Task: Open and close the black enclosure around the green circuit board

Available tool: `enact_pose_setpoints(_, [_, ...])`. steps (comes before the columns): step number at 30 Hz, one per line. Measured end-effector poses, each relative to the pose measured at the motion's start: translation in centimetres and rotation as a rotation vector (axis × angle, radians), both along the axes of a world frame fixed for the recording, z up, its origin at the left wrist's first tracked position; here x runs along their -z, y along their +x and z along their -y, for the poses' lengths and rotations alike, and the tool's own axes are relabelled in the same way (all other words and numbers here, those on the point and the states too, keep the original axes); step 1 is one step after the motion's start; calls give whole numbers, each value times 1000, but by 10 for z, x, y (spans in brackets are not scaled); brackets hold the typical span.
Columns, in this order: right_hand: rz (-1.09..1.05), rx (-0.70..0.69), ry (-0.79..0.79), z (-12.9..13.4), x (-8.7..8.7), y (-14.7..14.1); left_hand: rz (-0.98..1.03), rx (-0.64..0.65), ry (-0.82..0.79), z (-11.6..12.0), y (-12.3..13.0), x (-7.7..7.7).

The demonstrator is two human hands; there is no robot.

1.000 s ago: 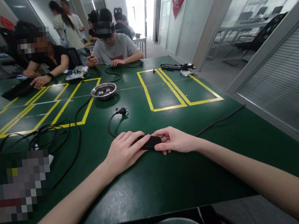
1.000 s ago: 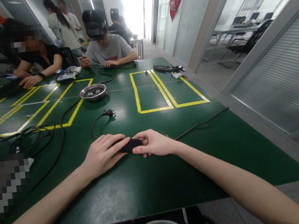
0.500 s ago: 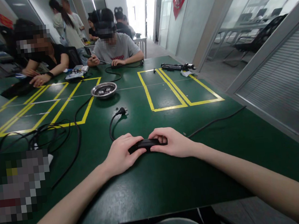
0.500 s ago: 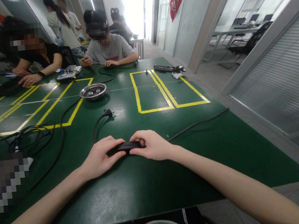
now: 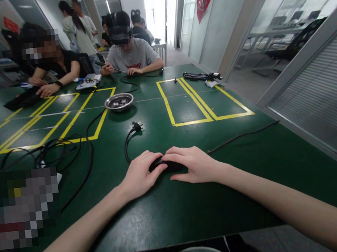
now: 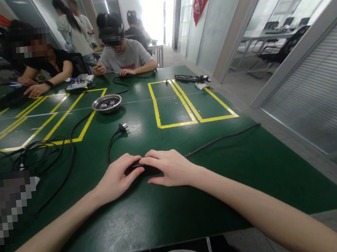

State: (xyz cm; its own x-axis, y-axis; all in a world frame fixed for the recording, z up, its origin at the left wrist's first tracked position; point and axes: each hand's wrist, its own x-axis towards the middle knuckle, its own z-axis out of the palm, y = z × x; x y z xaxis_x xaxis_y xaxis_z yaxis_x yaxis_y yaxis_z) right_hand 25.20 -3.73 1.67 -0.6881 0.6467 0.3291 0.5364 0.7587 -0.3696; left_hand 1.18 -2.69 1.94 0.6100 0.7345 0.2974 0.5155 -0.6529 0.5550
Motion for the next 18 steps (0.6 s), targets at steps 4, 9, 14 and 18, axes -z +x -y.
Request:
enact_pose_setpoints(4, [180,-51,173,-3,2,3,9,-21,-45,-1,-1,1])
enact_pose_setpoints(9, [273,41,228,-7,2,7,73,-21,44,-4,-4,2])
enact_pose_setpoints(14, [107,388,184,-32,1,44,94,-64,251,-5,-9,2])
enact_pose_setpoints(18, [-43,744,141,-59,-4,100,76,8,227,-5,-10,5])
